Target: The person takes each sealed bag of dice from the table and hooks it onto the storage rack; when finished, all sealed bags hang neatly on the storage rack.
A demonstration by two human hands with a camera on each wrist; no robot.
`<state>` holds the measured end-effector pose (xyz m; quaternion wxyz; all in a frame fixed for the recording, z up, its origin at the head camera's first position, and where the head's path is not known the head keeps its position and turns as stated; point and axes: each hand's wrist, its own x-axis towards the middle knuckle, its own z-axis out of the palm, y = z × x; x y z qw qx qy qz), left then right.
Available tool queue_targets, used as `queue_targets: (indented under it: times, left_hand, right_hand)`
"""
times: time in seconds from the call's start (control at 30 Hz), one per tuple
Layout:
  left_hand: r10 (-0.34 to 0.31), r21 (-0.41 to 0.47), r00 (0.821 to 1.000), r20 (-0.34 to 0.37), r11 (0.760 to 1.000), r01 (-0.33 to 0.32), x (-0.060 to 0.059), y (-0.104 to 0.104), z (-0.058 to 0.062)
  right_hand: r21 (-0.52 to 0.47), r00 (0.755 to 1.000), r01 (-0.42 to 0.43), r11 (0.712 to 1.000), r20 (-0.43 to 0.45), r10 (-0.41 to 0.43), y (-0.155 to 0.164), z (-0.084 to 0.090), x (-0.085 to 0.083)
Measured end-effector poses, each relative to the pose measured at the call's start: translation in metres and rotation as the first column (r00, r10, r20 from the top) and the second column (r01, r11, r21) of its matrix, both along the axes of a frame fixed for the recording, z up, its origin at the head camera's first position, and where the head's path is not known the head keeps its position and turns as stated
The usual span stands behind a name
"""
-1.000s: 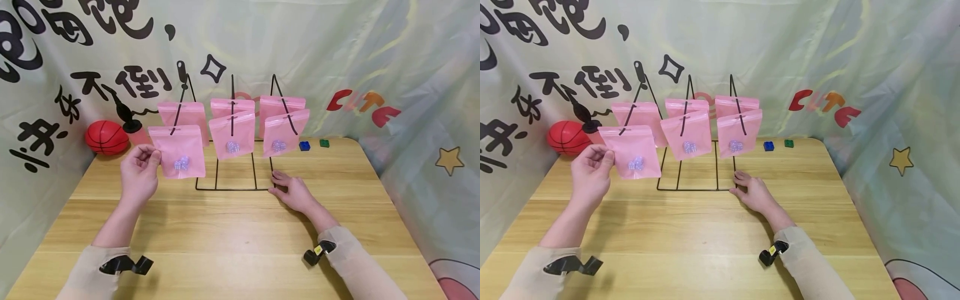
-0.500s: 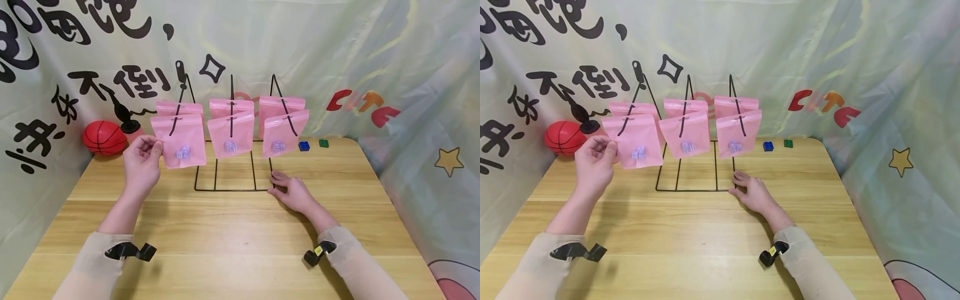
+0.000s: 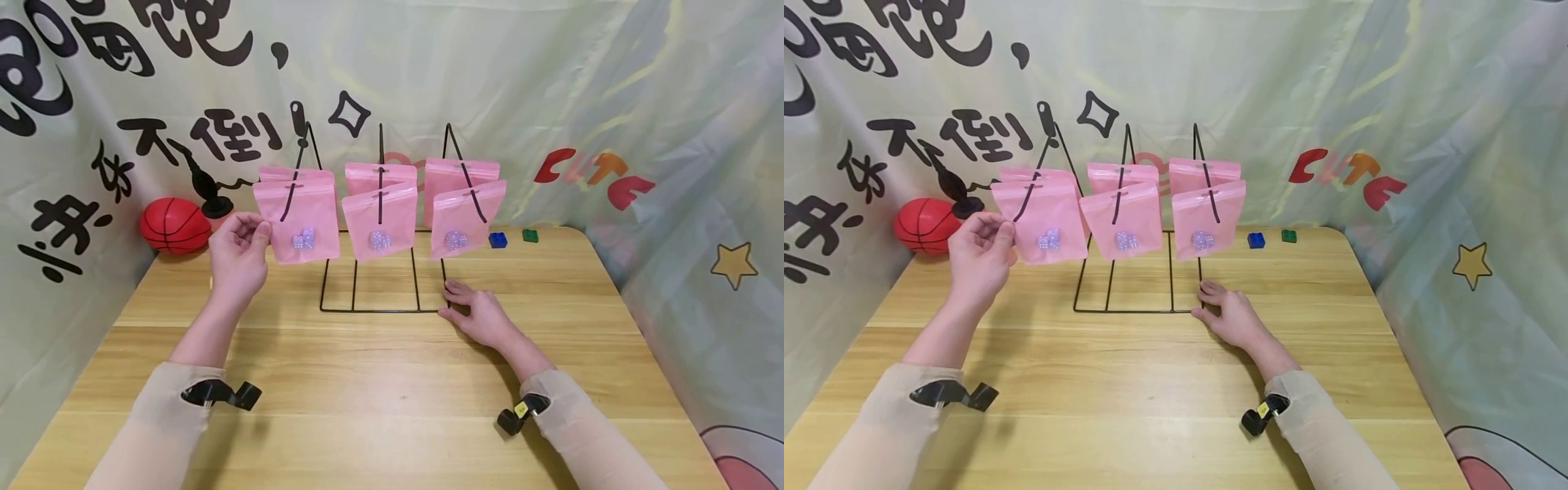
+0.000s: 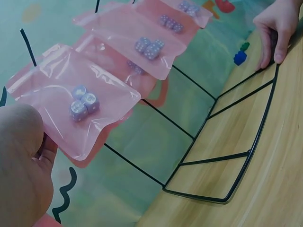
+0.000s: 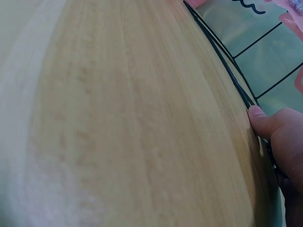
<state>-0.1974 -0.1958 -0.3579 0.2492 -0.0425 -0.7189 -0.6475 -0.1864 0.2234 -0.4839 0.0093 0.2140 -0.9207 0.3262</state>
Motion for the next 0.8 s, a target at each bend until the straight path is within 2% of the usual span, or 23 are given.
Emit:
queue_targets:
  times: [0.4, 0.63, 0.8]
  left_hand:
    - [0.025, -0.001, 1.000, 0.006, 1.000, -0.025, -0.001, -0.005, 0.000]
    - [-0.033, 0.078, 0.999, -0.011, 0.996, 0.034, 0.002, -0.011, -0.002]
    - [-0.040, 0.066, 0.999, -0.022, 0.997, 0.041, 0.008, -0.015, -0.004]
  right_hand:
    - [0.001, 1.000, -0.010, 1.000, 0.001, 0.010, -0.002, -0.001, -0.004]
    - [0.000, 1.000, -0.007, 1.000, 0.010, 0.007, 0.001, -0.002, -0.005]
    - [0.011, 1.000, -0.012, 1.000, 0.029, 0.011, 0.005, -0.001, -0.006]
